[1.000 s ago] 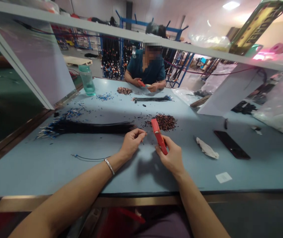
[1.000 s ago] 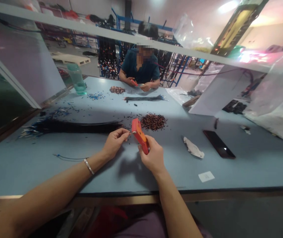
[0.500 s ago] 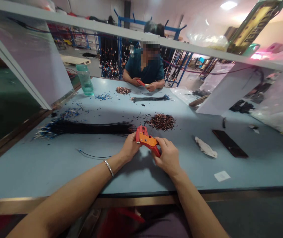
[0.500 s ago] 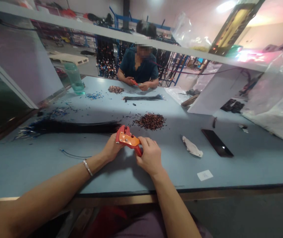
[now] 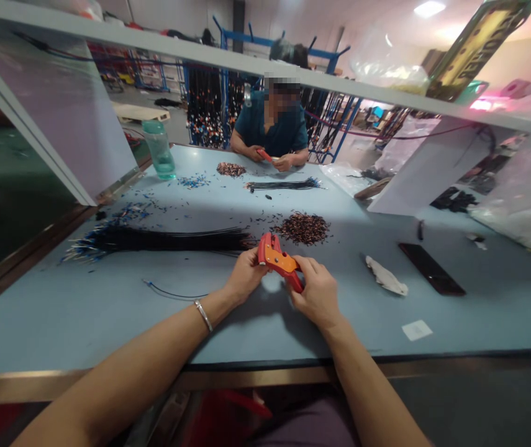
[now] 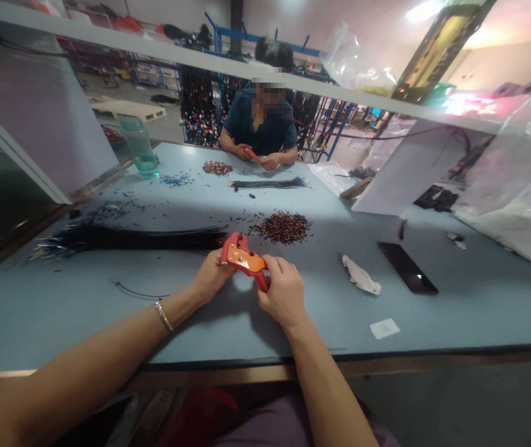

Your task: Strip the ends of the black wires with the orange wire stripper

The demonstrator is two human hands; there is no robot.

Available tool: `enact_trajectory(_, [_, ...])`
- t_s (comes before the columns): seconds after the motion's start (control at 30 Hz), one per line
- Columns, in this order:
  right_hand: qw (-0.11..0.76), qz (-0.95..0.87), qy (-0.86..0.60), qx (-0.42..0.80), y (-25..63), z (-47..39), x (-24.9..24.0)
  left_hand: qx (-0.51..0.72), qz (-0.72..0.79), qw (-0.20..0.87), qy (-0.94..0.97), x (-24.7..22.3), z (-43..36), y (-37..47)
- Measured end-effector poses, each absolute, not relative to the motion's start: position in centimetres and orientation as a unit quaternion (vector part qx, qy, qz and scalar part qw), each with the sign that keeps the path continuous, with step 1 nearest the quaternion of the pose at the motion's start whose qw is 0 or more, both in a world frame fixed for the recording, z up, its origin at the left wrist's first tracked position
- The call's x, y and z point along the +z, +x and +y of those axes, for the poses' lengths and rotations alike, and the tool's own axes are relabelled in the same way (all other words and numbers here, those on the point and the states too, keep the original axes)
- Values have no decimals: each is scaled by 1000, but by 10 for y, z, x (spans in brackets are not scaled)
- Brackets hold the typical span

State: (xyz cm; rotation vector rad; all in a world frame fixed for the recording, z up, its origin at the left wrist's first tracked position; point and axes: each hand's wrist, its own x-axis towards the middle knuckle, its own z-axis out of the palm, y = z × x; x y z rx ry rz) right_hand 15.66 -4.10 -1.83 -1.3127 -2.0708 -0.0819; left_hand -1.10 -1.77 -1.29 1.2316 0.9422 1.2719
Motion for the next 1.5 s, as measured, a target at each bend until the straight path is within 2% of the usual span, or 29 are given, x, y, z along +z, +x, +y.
enact_trajectory(0.33, [324,-800,-504,-29,157,-41,-18,533,395,514,543,-14,-17,-12])
enact_trajectory(1.1, [293,-791,-531,-79,156,-44,-21,527,389,552,516,-13,-19,-10])
enact_trajectory(1.5, [294,-788,-540,-37,157,-42,-22,519,384,592,483,-12,-17,-7])
